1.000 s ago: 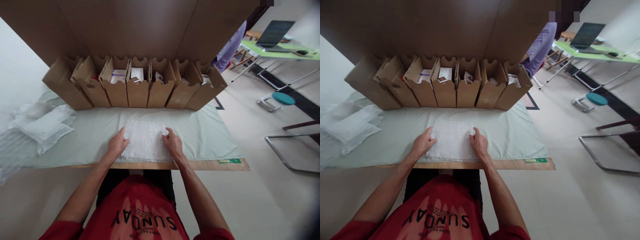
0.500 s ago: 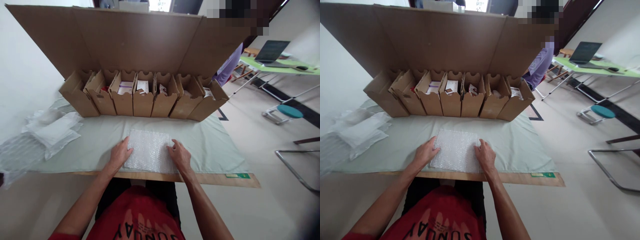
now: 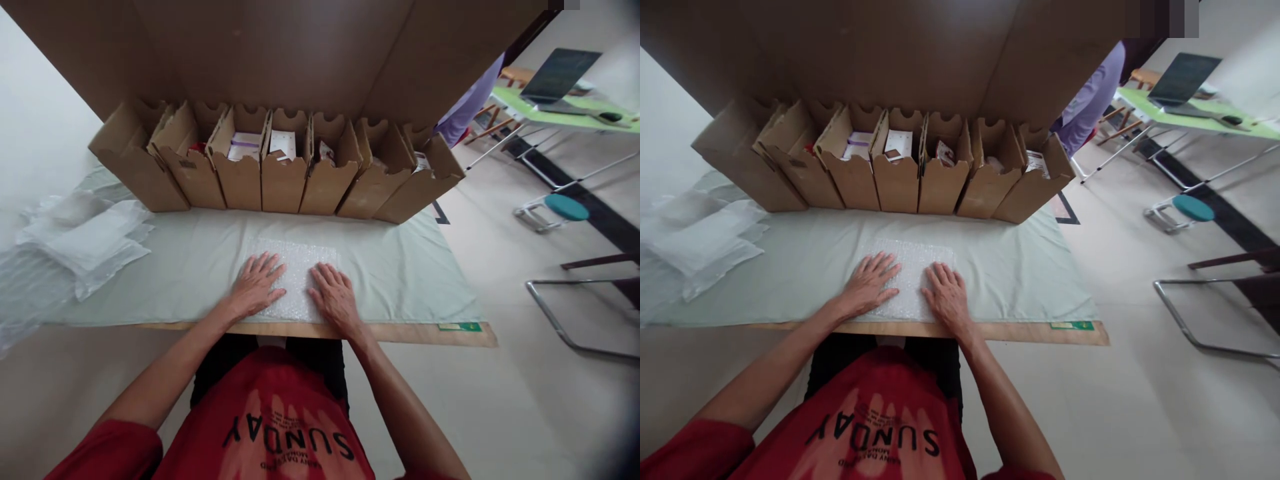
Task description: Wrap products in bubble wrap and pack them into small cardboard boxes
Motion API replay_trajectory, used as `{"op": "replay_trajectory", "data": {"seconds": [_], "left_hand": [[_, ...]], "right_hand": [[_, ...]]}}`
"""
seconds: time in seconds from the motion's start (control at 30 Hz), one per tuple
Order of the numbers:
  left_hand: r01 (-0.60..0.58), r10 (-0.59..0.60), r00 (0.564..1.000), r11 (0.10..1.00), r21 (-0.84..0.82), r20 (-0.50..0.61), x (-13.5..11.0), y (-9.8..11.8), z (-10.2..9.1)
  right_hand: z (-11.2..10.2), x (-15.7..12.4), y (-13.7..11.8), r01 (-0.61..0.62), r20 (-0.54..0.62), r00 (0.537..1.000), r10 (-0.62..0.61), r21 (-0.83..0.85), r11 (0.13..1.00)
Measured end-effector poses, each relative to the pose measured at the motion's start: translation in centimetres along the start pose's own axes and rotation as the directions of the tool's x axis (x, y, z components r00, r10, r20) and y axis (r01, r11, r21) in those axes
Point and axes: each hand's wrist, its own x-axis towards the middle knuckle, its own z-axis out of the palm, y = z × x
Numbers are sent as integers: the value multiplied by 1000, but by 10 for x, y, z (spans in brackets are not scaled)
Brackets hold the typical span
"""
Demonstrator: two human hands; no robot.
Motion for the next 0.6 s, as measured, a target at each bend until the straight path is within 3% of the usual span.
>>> {"op": "replay_trajectory", "data": {"seconds": [0.13, 0.2, 0.27, 0.37, 0.43, 0.53, 0.6], "left_hand": [[-19, 18, 1000, 999, 41, 23, -6, -9, -2], [0, 0, 1000, 1000, 29, -16, -10, -11, -7], [90, -87, 989, 996, 16, -122, -14, -15, -12], [308, -296, 920, 951, 7, -256, -20, -21, -14], [356, -338, 911, 934, 34, -237, -21, -22, -11], [297, -281, 947, 951, 88, -156, -22, -20, -3], [282, -267, 954, 954, 100, -136, -24, -20, -1]], "right_hand": [[-5, -23, 29, -59, -41, 997, 58, -6, 998], [-8, -30, 39, -91, -75, 993, 91, 8, 996], [-10, -31, 44, -150, -122, 981, 151, 22, 988], [-11, -23, 38, -210, -165, 964, 211, 20, 977], [-10, -15, 26, -152, -140, 979, 151, 4, 988], [-7, -10, 13, 6, -54, 999, -6, -8, 1000], [-5, -13, 16, 28, -41, 999, -28, -1, 1000]]}}
